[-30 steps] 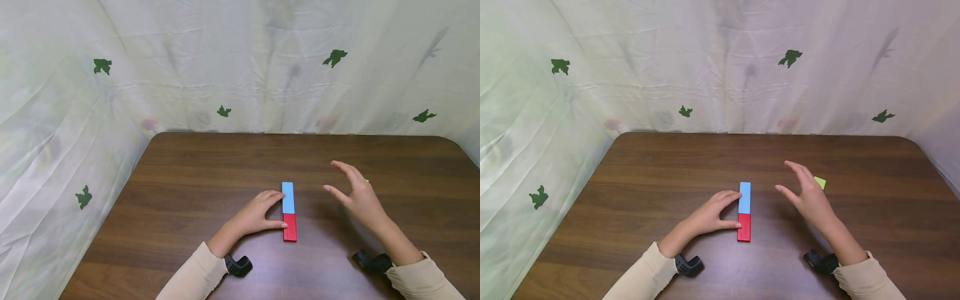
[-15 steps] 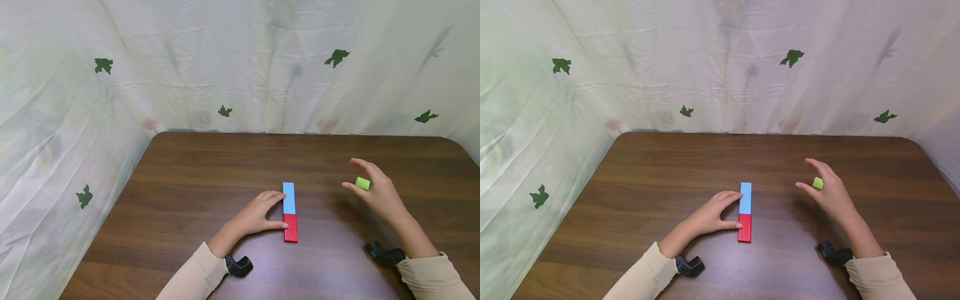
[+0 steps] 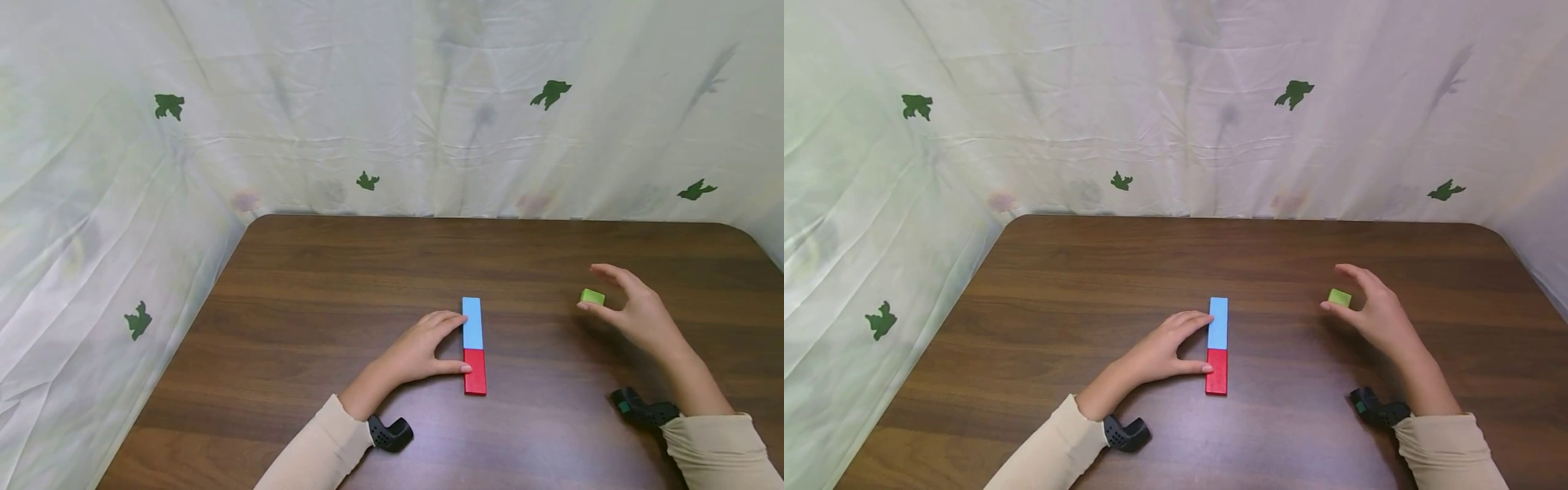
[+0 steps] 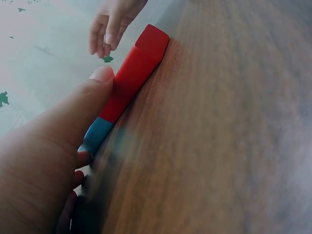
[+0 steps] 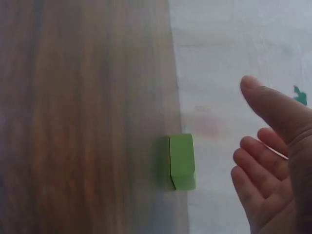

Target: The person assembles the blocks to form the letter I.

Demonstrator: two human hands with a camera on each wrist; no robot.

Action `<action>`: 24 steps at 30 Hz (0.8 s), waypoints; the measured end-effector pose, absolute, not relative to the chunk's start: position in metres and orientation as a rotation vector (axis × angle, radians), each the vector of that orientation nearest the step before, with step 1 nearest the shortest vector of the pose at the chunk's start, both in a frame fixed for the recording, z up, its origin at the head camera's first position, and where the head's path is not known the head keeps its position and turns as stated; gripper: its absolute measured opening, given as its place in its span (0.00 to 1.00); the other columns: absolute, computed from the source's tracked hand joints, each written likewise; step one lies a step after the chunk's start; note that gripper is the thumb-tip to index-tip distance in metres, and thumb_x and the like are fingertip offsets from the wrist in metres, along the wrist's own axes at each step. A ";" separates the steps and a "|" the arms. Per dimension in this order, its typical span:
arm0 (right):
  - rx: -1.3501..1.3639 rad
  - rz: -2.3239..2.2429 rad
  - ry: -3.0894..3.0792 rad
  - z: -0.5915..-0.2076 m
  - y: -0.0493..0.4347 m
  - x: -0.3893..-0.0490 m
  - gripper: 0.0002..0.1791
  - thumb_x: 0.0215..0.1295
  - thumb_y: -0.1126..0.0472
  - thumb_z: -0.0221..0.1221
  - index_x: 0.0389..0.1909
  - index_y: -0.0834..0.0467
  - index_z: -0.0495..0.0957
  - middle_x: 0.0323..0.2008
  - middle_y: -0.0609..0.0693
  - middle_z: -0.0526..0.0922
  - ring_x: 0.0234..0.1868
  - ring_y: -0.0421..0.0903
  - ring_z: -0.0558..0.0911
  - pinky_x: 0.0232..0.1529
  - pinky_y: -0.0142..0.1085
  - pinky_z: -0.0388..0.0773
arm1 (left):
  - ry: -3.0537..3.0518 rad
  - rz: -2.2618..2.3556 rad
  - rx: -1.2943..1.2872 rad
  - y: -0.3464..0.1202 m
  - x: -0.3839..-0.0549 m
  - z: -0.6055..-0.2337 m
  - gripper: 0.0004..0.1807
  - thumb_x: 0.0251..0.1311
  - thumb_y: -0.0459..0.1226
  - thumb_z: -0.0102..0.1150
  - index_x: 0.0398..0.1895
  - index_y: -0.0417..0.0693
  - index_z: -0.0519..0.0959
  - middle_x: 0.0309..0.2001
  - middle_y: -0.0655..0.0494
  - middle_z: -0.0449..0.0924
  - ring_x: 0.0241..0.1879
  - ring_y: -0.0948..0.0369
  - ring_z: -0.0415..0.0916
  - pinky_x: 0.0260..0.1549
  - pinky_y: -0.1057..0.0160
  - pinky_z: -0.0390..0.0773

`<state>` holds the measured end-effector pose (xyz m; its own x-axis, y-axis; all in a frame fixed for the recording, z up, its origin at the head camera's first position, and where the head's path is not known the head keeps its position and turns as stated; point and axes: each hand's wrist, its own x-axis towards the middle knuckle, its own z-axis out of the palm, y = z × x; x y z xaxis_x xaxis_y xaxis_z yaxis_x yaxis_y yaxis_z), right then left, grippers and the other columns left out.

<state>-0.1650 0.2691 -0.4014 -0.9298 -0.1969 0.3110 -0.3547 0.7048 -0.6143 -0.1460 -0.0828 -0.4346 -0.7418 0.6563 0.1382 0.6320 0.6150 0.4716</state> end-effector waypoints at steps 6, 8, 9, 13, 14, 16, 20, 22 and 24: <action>0.409 1.060 -2.764 -0.407 0.279 -0.166 0.36 0.51 0.58 0.66 0.59 0.67 0.62 0.53 0.67 0.67 0.52 0.67 0.65 0.45 0.59 0.61 | 2.780 0.780 1.107 -0.083 -0.146 -0.435 0.43 0.48 0.61 0.57 0.65 0.51 0.61 0.60 0.57 0.62 0.60 0.61 0.56 0.57 0.63 0.59; 0.402 1.060 -2.789 -0.409 0.282 -0.167 0.36 0.51 0.57 0.65 0.59 0.67 0.62 0.53 0.68 0.67 0.52 0.67 0.65 0.46 0.59 0.61 | 2.780 0.780 1.105 -0.083 -0.146 -0.435 0.42 0.48 0.61 0.57 0.65 0.51 0.61 0.60 0.57 0.63 0.60 0.61 0.56 0.57 0.63 0.59; 0.399 1.060 -2.800 -0.409 0.283 -0.167 0.36 0.52 0.57 0.65 0.58 0.67 0.62 0.53 0.68 0.67 0.52 0.68 0.65 0.46 0.59 0.61 | 2.780 0.779 1.105 -0.083 -0.146 -0.435 0.42 0.48 0.61 0.57 0.65 0.51 0.61 0.60 0.57 0.63 0.60 0.61 0.56 0.57 0.63 0.59; 0.391 1.063 -2.829 -0.414 0.287 -0.167 0.35 0.53 0.57 0.64 0.58 0.68 0.62 0.52 0.68 0.67 0.51 0.68 0.66 0.45 0.59 0.62 | 2.779 0.778 1.104 -0.083 -0.146 -0.435 0.43 0.48 0.61 0.57 0.65 0.51 0.61 0.60 0.58 0.63 0.60 0.62 0.56 0.57 0.64 0.59; 0.388 1.064 -2.833 -0.415 0.288 -0.168 0.35 0.53 0.57 0.64 0.58 0.69 0.62 0.52 0.68 0.68 0.50 0.68 0.67 0.44 0.59 0.62 | 2.778 0.780 1.104 -0.083 -0.146 -0.435 0.43 0.48 0.61 0.57 0.65 0.51 0.61 0.60 0.58 0.63 0.60 0.62 0.56 0.57 0.63 0.59; 0.383 1.064 -2.842 -0.418 0.290 -0.168 0.34 0.53 0.57 0.64 0.57 0.69 0.62 0.51 0.68 0.68 0.49 0.67 0.68 0.44 0.59 0.63 | 2.778 0.784 1.106 -0.083 -0.146 -0.435 0.43 0.48 0.61 0.57 0.65 0.51 0.61 0.60 0.58 0.63 0.60 0.62 0.56 0.57 0.63 0.59; 0.385 1.038 -2.860 -0.422 0.292 -0.169 0.32 0.54 0.57 0.63 0.56 0.69 0.64 0.50 0.67 0.69 0.46 0.64 0.71 0.42 0.57 0.66 | 2.781 0.787 1.110 -0.083 -0.146 -0.436 0.42 0.48 0.61 0.57 0.65 0.51 0.61 0.60 0.57 0.63 0.60 0.62 0.56 0.57 0.63 0.59; 0.389 1.022 -2.866 -0.423 0.292 -0.169 0.30 0.55 0.57 0.63 0.55 0.68 0.65 0.49 0.67 0.70 0.45 0.63 0.71 0.41 0.56 0.67 | 2.782 0.788 1.112 -0.083 -0.146 -0.436 0.42 0.48 0.60 0.57 0.65 0.51 0.62 0.60 0.57 0.63 0.60 0.61 0.56 0.57 0.63 0.59; 0.393 1.008 -2.869 -0.424 0.292 -0.169 0.28 0.55 0.58 0.62 0.53 0.67 0.67 0.48 0.65 0.71 0.43 0.62 0.72 0.40 0.56 0.68 | 2.782 0.788 1.108 -0.083 -0.146 -0.436 0.42 0.48 0.60 0.57 0.65 0.51 0.61 0.60 0.58 0.63 0.60 0.61 0.56 0.57 0.63 0.59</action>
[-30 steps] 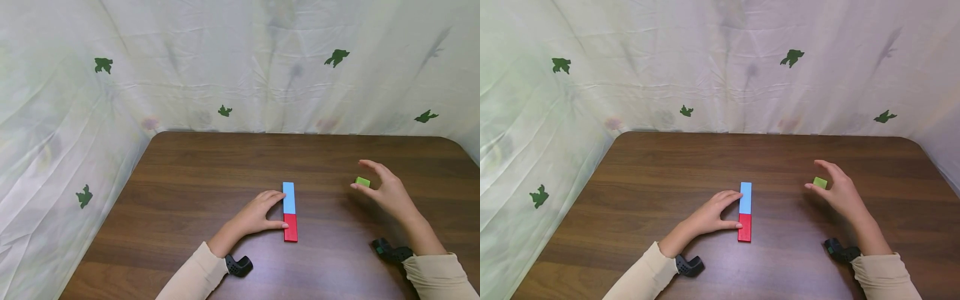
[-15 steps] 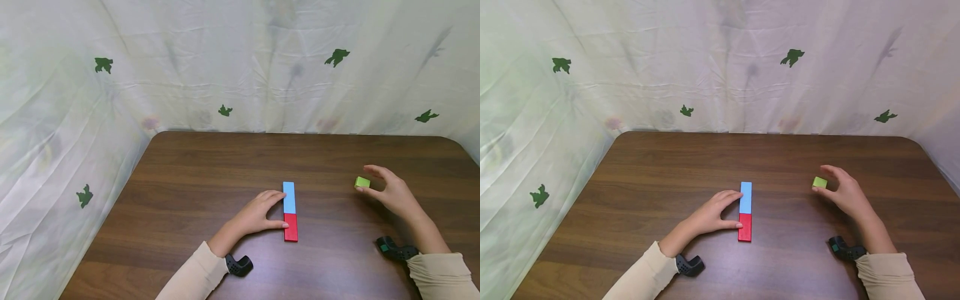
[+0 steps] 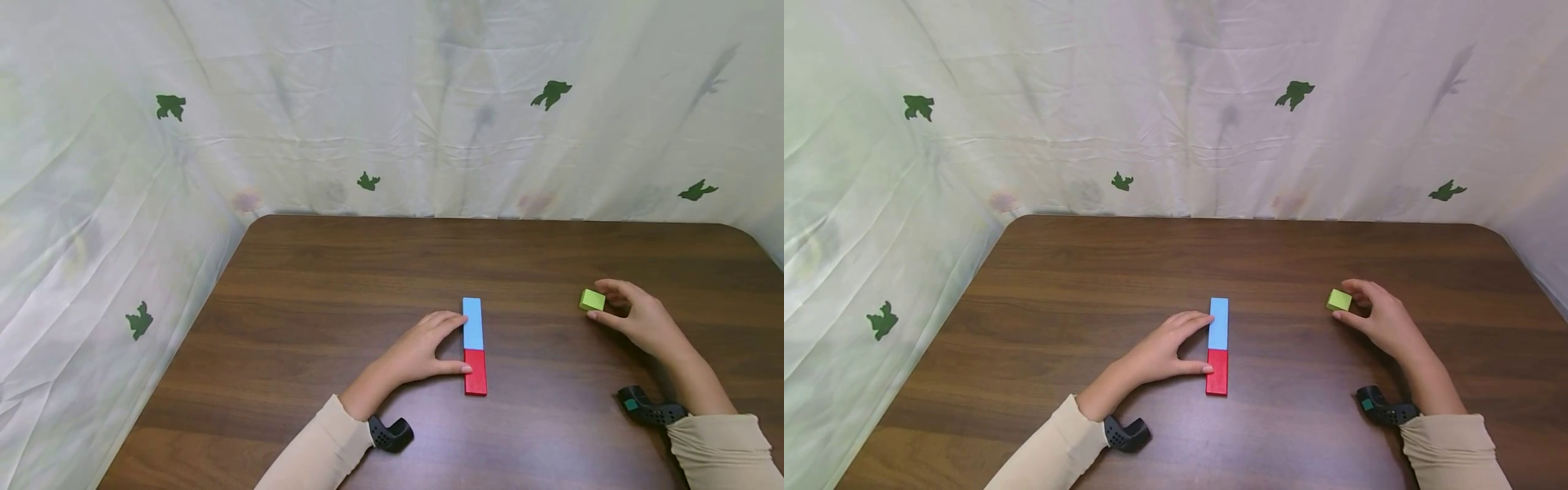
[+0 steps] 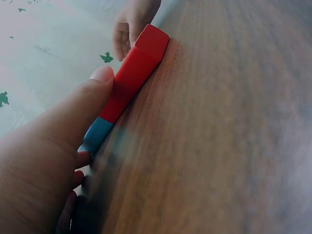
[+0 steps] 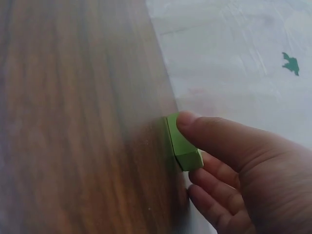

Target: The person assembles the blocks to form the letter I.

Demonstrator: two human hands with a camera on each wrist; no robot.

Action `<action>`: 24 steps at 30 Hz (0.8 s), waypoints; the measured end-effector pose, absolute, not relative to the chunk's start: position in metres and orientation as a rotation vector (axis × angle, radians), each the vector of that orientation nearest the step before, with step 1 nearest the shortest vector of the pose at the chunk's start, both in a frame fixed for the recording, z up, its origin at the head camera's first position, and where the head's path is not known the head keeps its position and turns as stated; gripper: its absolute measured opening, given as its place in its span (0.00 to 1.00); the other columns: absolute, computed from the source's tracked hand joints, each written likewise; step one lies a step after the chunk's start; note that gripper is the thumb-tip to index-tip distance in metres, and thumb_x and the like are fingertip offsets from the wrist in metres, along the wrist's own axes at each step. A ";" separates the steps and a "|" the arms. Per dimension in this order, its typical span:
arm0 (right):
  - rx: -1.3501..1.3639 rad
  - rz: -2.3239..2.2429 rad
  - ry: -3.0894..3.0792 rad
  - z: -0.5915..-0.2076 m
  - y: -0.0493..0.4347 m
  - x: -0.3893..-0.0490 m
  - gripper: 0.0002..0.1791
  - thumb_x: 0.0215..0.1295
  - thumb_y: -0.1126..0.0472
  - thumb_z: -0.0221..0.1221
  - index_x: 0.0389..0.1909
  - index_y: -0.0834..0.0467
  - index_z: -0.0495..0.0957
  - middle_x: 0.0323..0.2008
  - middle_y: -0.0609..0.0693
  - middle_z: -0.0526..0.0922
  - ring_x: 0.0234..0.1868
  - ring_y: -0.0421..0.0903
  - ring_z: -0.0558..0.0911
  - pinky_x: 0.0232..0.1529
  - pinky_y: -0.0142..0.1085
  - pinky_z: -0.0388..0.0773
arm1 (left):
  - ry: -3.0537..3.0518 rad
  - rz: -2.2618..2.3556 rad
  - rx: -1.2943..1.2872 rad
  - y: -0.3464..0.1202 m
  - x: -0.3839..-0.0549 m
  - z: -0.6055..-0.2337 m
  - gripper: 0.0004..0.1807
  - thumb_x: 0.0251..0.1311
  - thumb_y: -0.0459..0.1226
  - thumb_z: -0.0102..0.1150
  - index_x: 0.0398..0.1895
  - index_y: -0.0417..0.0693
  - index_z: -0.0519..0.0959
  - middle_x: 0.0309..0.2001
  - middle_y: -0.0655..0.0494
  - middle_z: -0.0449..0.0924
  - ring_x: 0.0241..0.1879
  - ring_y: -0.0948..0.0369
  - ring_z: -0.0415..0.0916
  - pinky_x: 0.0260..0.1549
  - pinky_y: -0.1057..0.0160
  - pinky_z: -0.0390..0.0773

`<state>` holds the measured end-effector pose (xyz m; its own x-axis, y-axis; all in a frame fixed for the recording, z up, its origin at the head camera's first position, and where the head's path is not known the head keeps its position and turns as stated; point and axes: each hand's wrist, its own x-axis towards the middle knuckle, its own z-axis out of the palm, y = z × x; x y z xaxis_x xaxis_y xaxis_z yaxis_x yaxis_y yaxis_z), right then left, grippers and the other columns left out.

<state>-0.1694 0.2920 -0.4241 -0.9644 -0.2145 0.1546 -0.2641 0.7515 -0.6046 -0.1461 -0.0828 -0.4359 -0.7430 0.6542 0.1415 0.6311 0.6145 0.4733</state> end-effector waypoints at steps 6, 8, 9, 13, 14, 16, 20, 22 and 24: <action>0.403 0.966 -2.874 -0.425 0.292 -0.170 0.24 0.56 0.58 0.61 0.50 0.66 0.69 0.44 0.64 0.73 0.40 0.61 0.74 0.38 0.54 0.69 | 2.779 0.788 1.099 -0.083 -0.146 -0.436 0.42 0.48 0.60 0.57 0.65 0.51 0.61 0.60 0.58 0.63 0.60 0.61 0.56 0.57 0.63 0.59; 0.406 0.950 -2.867 -0.425 0.292 -0.170 0.22 0.56 0.59 0.61 0.49 0.66 0.70 0.42 0.63 0.73 0.39 0.59 0.74 0.38 0.53 0.69 | 2.777 0.789 1.100 -0.083 -0.146 -0.436 0.42 0.48 0.60 0.57 0.65 0.51 0.61 0.60 0.57 0.63 0.60 0.61 0.56 0.57 0.63 0.59; 0.408 0.945 -2.863 -0.425 0.292 -0.170 0.22 0.56 0.59 0.61 0.49 0.66 0.71 0.42 0.62 0.73 0.39 0.59 0.75 0.37 0.52 0.70 | 2.777 0.789 1.101 -0.083 -0.146 -0.435 0.42 0.48 0.60 0.57 0.65 0.51 0.61 0.60 0.57 0.63 0.60 0.61 0.56 0.57 0.63 0.59; 0.408 0.927 -2.850 -0.425 0.293 -0.171 0.20 0.56 0.59 0.62 0.47 0.65 0.72 0.41 0.61 0.73 0.38 0.58 0.75 0.36 0.48 0.71 | 2.772 0.790 1.101 -0.083 -0.146 -0.435 0.42 0.48 0.60 0.57 0.65 0.51 0.61 0.60 0.57 0.63 0.60 0.61 0.56 0.58 0.63 0.59; 0.404 0.926 -2.848 -0.425 0.293 -0.170 0.20 0.56 0.59 0.62 0.47 0.65 0.72 0.41 0.61 0.73 0.37 0.58 0.76 0.35 0.47 0.72 | 2.771 0.790 1.102 -0.083 -0.146 -0.435 0.42 0.48 0.60 0.57 0.65 0.51 0.61 0.60 0.57 0.63 0.60 0.61 0.56 0.58 0.63 0.59; 0.397 0.928 -2.844 -0.425 0.293 -0.170 0.20 0.56 0.59 0.62 0.47 0.64 0.72 0.41 0.60 0.72 0.37 0.58 0.76 0.34 0.45 0.72 | 2.770 0.789 1.103 -0.082 -0.146 -0.435 0.42 0.48 0.60 0.57 0.65 0.51 0.61 0.60 0.57 0.63 0.60 0.61 0.56 0.58 0.63 0.58; 0.390 0.948 -2.829 -0.423 0.292 -0.170 0.21 0.56 0.58 0.62 0.48 0.63 0.72 0.43 0.60 0.72 0.38 0.59 0.76 0.33 0.44 0.72 | 2.772 0.792 1.105 -0.082 -0.147 -0.435 0.42 0.48 0.60 0.57 0.65 0.50 0.61 0.60 0.57 0.63 0.60 0.61 0.56 0.58 0.64 0.58; 0.394 0.962 -2.816 -0.421 0.291 -0.169 0.21 0.56 0.58 0.61 0.49 0.63 0.72 0.43 0.59 0.72 0.39 0.58 0.76 0.34 0.41 0.72 | 2.775 0.791 1.105 -0.082 -0.147 -0.435 0.42 0.48 0.60 0.57 0.64 0.50 0.61 0.60 0.57 0.63 0.60 0.61 0.56 0.58 0.64 0.58; 0.396 0.973 -2.804 -0.420 0.289 -0.169 0.21 0.56 0.58 0.61 0.49 0.62 0.72 0.44 0.58 0.71 0.39 0.58 0.75 0.34 0.35 0.71 | 2.773 0.791 1.103 -0.082 -0.146 -0.435 0.42 0.48 0.60 0.57 0.64 0.50 0.62 0.60 0.57 0.63 0.60 0.61 0.56 0.58 0.64 0.58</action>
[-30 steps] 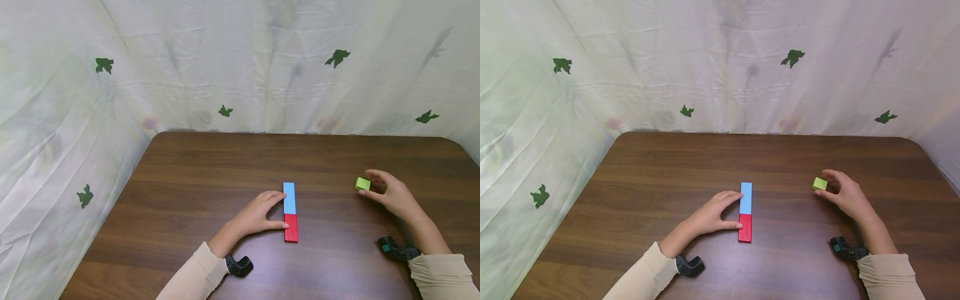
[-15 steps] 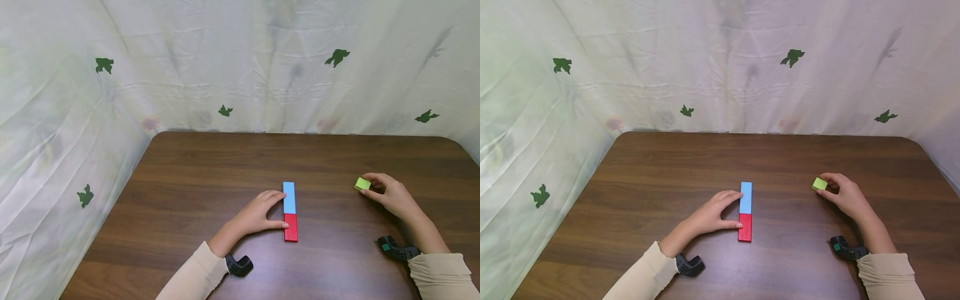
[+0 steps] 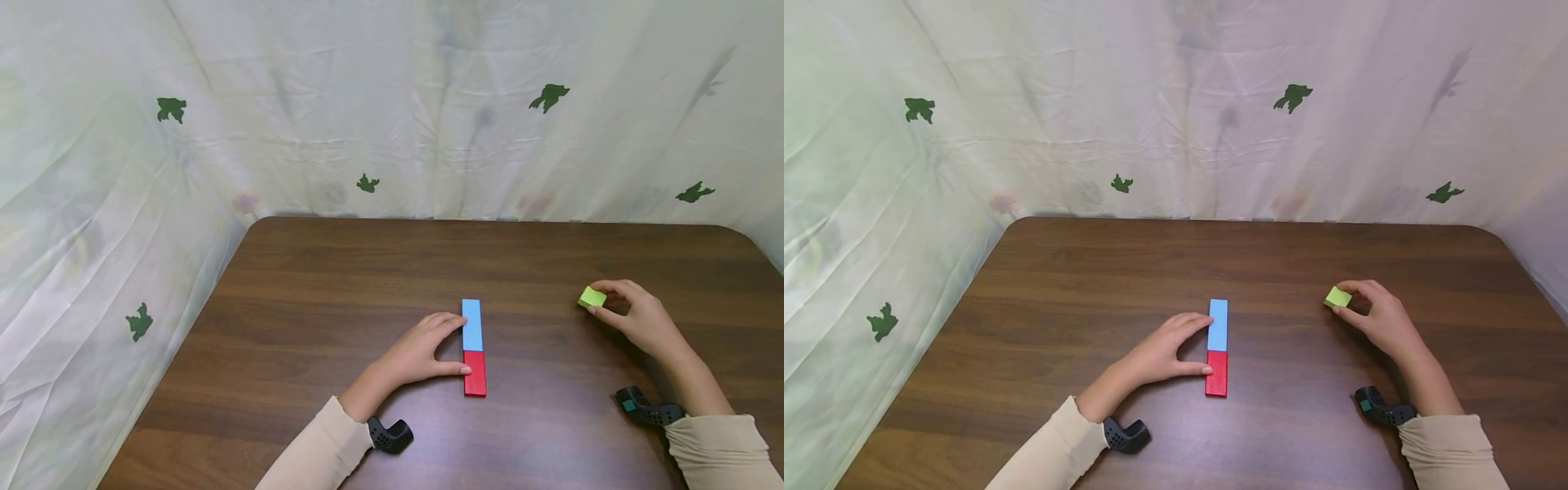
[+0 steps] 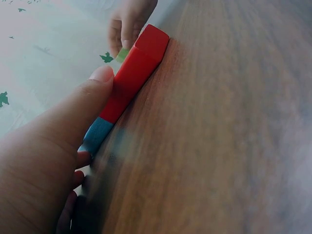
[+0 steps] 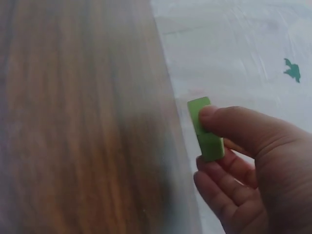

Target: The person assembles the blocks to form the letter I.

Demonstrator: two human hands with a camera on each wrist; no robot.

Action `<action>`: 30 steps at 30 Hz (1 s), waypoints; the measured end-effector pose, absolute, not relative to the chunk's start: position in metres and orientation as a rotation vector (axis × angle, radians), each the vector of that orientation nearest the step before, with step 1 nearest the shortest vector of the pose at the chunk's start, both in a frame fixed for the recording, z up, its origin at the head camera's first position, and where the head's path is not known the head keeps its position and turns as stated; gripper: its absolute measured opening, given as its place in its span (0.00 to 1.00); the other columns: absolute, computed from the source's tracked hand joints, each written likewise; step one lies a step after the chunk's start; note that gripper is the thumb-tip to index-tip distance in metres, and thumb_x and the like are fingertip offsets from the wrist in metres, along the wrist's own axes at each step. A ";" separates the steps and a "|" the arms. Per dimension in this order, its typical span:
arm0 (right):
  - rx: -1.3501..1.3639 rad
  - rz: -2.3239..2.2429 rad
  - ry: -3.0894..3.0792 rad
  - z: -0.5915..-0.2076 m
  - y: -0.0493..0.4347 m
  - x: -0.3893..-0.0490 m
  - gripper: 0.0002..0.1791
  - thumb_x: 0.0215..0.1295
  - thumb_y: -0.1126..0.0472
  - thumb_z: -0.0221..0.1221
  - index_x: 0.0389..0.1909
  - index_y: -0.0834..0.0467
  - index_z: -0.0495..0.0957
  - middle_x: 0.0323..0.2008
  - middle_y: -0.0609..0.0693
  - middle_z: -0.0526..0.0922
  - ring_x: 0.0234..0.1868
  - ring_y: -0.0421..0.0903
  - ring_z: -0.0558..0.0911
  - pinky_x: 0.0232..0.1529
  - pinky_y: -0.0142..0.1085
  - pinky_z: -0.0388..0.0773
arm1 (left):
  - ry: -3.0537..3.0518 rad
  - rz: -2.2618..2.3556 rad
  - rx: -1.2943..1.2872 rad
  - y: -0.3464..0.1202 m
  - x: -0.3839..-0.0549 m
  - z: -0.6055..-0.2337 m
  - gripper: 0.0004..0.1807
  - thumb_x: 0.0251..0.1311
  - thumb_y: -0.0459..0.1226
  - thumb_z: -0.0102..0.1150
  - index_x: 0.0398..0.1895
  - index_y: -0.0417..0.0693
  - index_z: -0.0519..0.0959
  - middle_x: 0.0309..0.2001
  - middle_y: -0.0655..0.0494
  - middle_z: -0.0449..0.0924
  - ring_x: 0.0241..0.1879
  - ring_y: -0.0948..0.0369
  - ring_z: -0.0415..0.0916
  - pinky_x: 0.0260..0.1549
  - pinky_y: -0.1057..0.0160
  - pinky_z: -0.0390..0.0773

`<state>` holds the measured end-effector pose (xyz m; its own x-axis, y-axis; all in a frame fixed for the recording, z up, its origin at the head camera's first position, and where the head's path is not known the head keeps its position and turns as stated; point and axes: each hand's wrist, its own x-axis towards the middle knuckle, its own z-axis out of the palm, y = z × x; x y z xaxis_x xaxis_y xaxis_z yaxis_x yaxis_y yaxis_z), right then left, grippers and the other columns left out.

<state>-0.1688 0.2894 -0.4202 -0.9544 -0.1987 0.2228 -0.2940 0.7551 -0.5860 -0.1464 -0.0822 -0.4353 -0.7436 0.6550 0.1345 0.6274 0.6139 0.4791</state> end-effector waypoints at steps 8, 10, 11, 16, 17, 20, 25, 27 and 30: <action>0.443 1.068 -2.690 -0.413 0.278 -0.168 0.20 0.55 0.63 0.62 0.49 0.63 0.73 0.43 0.54 0.70 0.36 0.34 0.72 0.35 0.16 0.66 | 2.773 0.796 1.104 -0.082 -0.146 -0.436 0.42 0.48 0.60 0.58 0.64 0.50 0.62 0.59 0.57 0.63 0.60 0.61 0.57 0.57 0.63 0.59; 0.453 1.112 -2.654 -0.409 0.275 -0.167 0.20 0.55 0.65 0.62 0.49 0.63 0.73 0.43 0.53 0.70 0.35 0.29 0.70 0.35 0.15 0.65 | 2.773 0.800 1.108 -0.082 -0.146 -0.436 0.42 0.48 0.60 0.58 0.64 0.50 0.62 0.59 0.57 0.63 0.60 0.61 0.57 0.57 0.64 0.59; 0.454 1.132 -2.639 -0.407 0.273 -0.167 0.20 0.55 0.65 0.62 0.49 0.64 0.73 0.43 0.53 0.70 0.35 0.29 0.70 0.36 0.15 0.65 | 2.773 0.802 1.108 -0.082 -0.146 -0.436 0.42 0.48 0.60 0.58 0.64 0.50 0.62 0.59 0.57 0.63 0.60 0.61 0.57 0.57 0.64 0.59; 0.464 1.201 -2.587 -0.403 0.266 -0.168 0.19 0.54 0.65 0.62 0.48 0.63 0.74 0.42 0.51 0.70 0.36 0.35 0.71 0.37 0.16 0.65 | 2.775 0.817 1.108 -0.082 -0.145 -0.436 0.42 0.48 0.59 0.58 0.64 0.50 0.62 0.59 0.58 0.63 0.60 0.62 0.57 0.57 0.64 0.59; 0.470 1.211 -2.582 -0.402 0.265 -0.169 0.19 0.54 0.65 0.62 0.48 0.62 0.74 0.43 0.50 0.70 0.36 0.35 0.71 0.37 0.16 0.65 | 2.777 0.816 1.108 -0.082 -0.145 -0.436 0.42 0.48 0.59 0.58 0.64 0.50 0.62 0.59 0.58 0.63 0.60 0.62 0.57 0.57 0.64 0.59; 0.479 1.227 -2.557 -0.403 0.263 -0.173 0.19 0.54 0.64 0.63 0.48 0.60 0.75 0.42 0.49 0.70 0.36 0.34 0.71 0.37 0.16 0.64 | 2.779 0.815 1.113 -0.082 -0.145 -0.437 0.42 0.48 0.59 0.58 0.64 0.50 0.62 0.60 0.58 0.63 0.60 0.62 0.57 0.57 0.64 0.59; 0.527 1.203 -2.554 -0.394 0.251 -0.176 0.19 0.53 0.66 0.63 0.48 0.62 0.74 0.43 0.50 0.70 0.36 0.35 0.71 0.38 0.18 0.66 | 2.782 0.814 1.116 -0.083 -0.146 -0.438 0.42 0.48 0.59 0.58 0.64 0.50 0.62 0.60 0.58 0.63 0.60 0.62 0.56 0.57 0.64 0.59; 0.542 1.200 -2.560 -0.385 0.243 -0.175 0.20 0.52 0.70 0.62 0.48 0.64 0.74 0.43 0.52 0.70 0.36 0.36 0.71 0.37 0.19 0.67 | 2.783 0.815 1.115 -0.083 -0.146 -0.438 0.42 0.48 0.60 0.58 0.64 0.50 0.62 0.60 0.58 0.63 0.60 0.63 0.56 0.57 0.64 0.59; 0.552 1.206 -2.558 -0.369 0.227 -0.170 0.20 0.51 0.74 0.62 0.47 0.67 0.74 0.43 0.54 0.71 0.36 0.37 0.70 0.37 0.18 0.67 | 2.784 0.814 1.111 -0.083 -0.146 -0.439 0.42 0.48 0.60 0.58 0.64 0.51 0.62 0.60 0.58 0.63 0.60 0.63 0.56 0.57 0.64 0.59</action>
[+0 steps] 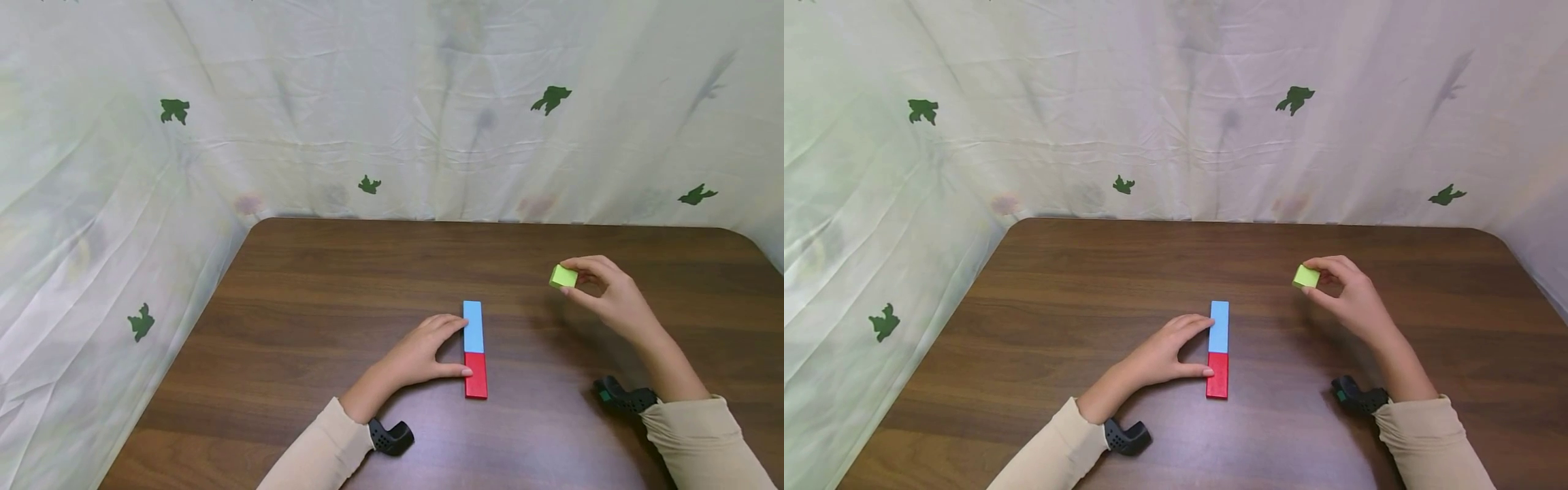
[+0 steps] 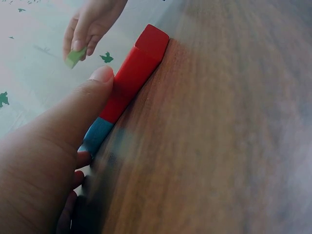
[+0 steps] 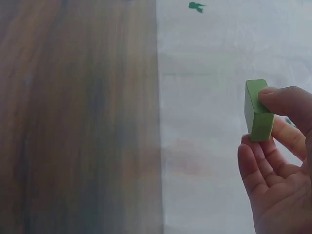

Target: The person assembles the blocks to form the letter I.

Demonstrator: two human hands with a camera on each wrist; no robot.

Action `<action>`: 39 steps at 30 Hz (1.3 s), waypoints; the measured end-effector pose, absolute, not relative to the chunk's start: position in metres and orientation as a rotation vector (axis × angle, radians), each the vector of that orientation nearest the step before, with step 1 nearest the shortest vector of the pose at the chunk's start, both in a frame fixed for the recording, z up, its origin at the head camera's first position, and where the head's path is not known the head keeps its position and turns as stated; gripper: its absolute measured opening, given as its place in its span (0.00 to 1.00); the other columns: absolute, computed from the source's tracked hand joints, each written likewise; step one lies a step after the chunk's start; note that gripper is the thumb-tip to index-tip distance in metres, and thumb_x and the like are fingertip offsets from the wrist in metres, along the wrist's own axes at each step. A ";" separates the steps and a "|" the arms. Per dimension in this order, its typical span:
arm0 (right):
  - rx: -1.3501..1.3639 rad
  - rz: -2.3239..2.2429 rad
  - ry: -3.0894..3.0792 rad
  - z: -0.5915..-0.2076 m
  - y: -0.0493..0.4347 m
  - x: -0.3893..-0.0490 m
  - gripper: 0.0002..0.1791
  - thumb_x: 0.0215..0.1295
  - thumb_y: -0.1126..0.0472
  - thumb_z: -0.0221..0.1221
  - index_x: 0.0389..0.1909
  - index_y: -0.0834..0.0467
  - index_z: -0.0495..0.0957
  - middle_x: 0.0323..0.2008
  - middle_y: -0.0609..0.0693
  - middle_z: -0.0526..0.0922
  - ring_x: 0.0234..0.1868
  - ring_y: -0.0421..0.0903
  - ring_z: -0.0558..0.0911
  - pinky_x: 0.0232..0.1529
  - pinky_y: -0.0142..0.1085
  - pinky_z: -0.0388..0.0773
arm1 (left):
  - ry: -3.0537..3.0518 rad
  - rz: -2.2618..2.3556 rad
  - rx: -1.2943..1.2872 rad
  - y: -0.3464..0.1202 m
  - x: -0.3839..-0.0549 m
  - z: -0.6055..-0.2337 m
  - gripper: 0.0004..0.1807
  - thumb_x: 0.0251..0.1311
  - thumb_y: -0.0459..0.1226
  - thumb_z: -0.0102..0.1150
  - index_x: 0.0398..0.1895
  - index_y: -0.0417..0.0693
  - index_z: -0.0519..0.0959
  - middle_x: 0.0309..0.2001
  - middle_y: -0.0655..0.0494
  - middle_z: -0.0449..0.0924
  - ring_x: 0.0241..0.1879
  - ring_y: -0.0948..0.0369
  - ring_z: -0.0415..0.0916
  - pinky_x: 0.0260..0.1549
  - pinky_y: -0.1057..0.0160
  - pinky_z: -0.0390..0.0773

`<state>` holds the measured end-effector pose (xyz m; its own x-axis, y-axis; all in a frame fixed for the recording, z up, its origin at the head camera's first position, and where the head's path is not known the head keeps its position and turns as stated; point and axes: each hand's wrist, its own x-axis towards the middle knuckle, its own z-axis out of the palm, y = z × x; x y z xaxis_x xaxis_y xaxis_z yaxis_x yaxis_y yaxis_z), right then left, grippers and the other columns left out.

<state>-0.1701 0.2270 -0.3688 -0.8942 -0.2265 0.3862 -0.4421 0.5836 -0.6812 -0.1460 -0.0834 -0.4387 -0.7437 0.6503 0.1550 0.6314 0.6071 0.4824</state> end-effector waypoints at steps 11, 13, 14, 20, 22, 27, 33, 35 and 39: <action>0.654 1.253 -2.549 -0.379 0.213 -0.192 0.21 0.51 0.70 0.63 0.49 0.60 0.74 0.45 0.49 0.71 0.39 0.38 0.71 0.41 0.21 0.67 | 2.778 0.798 1.096 -0.083 -0.146 -0.437 0.42 0.48 0.60 0.57 0.64 0.51 0.62 0.60 0.58 0.63 0.60 0.62 0.56 0.57 0.63 0.59; 0.674 1.265 -2.543 -0.379 0.209 -0.194 0.21 0.51 0.71 0.63 0.49 0.60 0.74 0.45 0.49 0.71 0.39 0.38 0.71 0.41 0.22 0.68 | 2.778 0.797 1.097 -0.083 -0.146 -0.437 0.42 0.48 0.60 0.57 0.65 0.51 0.61 0.60 0.59 0.63 0.60 0.62 0.56 0.57 0.64 0.59; 0.681 1.265 -2.541 -0.378 0.206 -0.195 0.21 0.50 0.71 0.63 0.48 0.60 0.74 0.44 0.49 0.71 0.39 0.38 0.71 0.41 0.23 0.68 | 2.778 0.797 1.098 -0.083 -0.146 -0.437 0.42 0.48 0.60 0.57 0.65 0.51 0.61 0.60 0.59 0.63 0.60 0.62 0.56 0.57 0.64 0.59; 0.749 1.267 -2.536 -0.379 0.196 -0.200 0.21 0.51 0.70 0.63 0.49 0.61 0.74 0.44 0.51 0.71 0.39 0.42 0.72 0.42 0.27 0.70 | 2.773 0.804 1.106 -0.083 -0.146 -0.437 0.42 0.48 0.60 0.57 0.64 0.51 0.62 0.60 0.58 0.63 0.60 0.62 0.56 0.57 0.64 0.59; 0.777 1.273 -2.531 -0.381 0.193 -0.203 0.21 0.51 0.70 0.63 0.49 0.62 0.74 0.44 0.52 0.71 0.39 0.44 0.73 0.43 0.30 0.71 | 2.772 0.807 1.106 -0.083 -0.146 -0.436 0.42 0.48 0.60 0.57 0.64 0.50 0.62 0.60 0.58 0.63 0.60 0.62 0.56 0.57 0.64 0.59; 0.811 1.265 -2.545 -0.385 0.182 -0.209 0.21 0.50 0.70 0.64 0.48 0.62 0.74 0.43 0.51 0.72 0.39 0.46 0.74 0.43 0.36 0.73 | 2.771 0.809 1.096 -0.083 -0.145 -0.435 0.42 0.48 0.60 0.57 0.64 0.50 0.62 0.60 0.58 0.63 0.60 0.62 0.57 0.57 0.63 0.59; 0.829 1.275 -2.577 -0.393 0.173 -0.214 0.20 0.52 0.68 0.63 0.49 0.61 0.74 0.44 0.52 0.72 0.39 0.48 0.74 0.42 0.42 0.72 | 2.764 0.807 1.092 -0.083 -0.146 -0.435 0.42 0.48 0.60 0.57 0.65 0.51 0.61 0.60 0.58 0.62 0.60 0.62 0.56 0.57 0.63 0.60; 0.841 1.297 -2.572 -0.396 0.171 -0.215 0.20 0.53 0.67 0.63 0.49 0.61 0.74 0.44 0.53 0.72 0.39 0.49 0.74 0.42 0.45 0.72 | 2.762 0.806 1.088 -0.083 -0.146 -0.435 0.42 0.48 0.60 0.57 0.65 0.51 0.61 0.60 0.58 0.62 0.60 0.62 0.56 0.57 0.63 0.60; 0.861 1.316 -2.564 -0.401 0.166 -0.218 0.20 0.52 0.67 0.63 0.48 0.62 0.74 0.44 0.54 0.72 0.38 0.50 0.74 0.41 0.47 0.71 | 2.756 0.804 1.081 -0.083 -0.146 -0.435 0.42 0.48 0.61 0.56 0.65 0.52 0.61 0.60 0.58 0.62 0.60 0.62 0.56 0.57 0.63 0.59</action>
<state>-0.2176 0.1658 -0.4007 -0.8280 -0.4278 0.3626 -0.5440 0.4557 -0.7045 -0.1460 -0.0827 -0.4348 -0.7493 0.6516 0.1182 0.6130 0.6150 0.4960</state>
